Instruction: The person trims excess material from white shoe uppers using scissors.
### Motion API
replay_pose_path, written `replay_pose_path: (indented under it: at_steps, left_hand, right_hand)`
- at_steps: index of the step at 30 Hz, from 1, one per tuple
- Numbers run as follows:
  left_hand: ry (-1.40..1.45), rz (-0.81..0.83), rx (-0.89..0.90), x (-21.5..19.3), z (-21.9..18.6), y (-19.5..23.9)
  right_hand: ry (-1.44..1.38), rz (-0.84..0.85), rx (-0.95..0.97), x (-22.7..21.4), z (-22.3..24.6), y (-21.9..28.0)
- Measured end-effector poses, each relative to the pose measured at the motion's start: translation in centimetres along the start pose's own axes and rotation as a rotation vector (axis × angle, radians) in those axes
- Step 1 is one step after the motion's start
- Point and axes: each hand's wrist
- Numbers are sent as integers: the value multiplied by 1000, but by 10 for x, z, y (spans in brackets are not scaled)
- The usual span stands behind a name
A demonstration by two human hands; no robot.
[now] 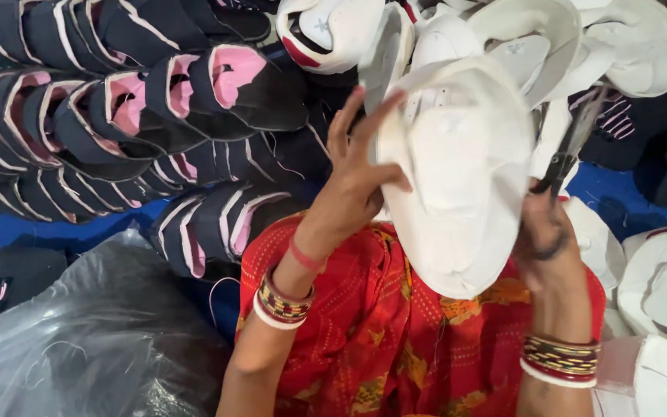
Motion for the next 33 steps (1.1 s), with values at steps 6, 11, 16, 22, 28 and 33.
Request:
replay_pose_path:
  at_steps: [6, 11, 16, 22, 28, 33]
  left_hand:
    - [1406, -234, -221, 80, 32, 29]
    - [2164, -54, -250, 74, 4, 24]
    - [1706, 104, -19, 81, 18, 30]
    - [1700, 157, -36, 49, 12, 11]
    - [1760, 227, -19, 50, 17, 14]
    - [1742, 294, -85, 41, 12, 15]
  right_hand:
    - [227, -94, -435, 15, -34, -10]
    - [280, -157, -501, 23, -50, -6]
    - [481, -121, -520, 5, -55, -5]
    - [1394, -453, -533, -8, -40, 35]
    - [1473, -132, -329, 4, -30, 52]
    - [1577, -72, -310, -1, -23, 48]
Point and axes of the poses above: each hand's wrist, its own y-axis away from the middle knuckle, its own x-axis out of the palm, z = x × y, and after that the axes turned 15 degrees about z, right-handed
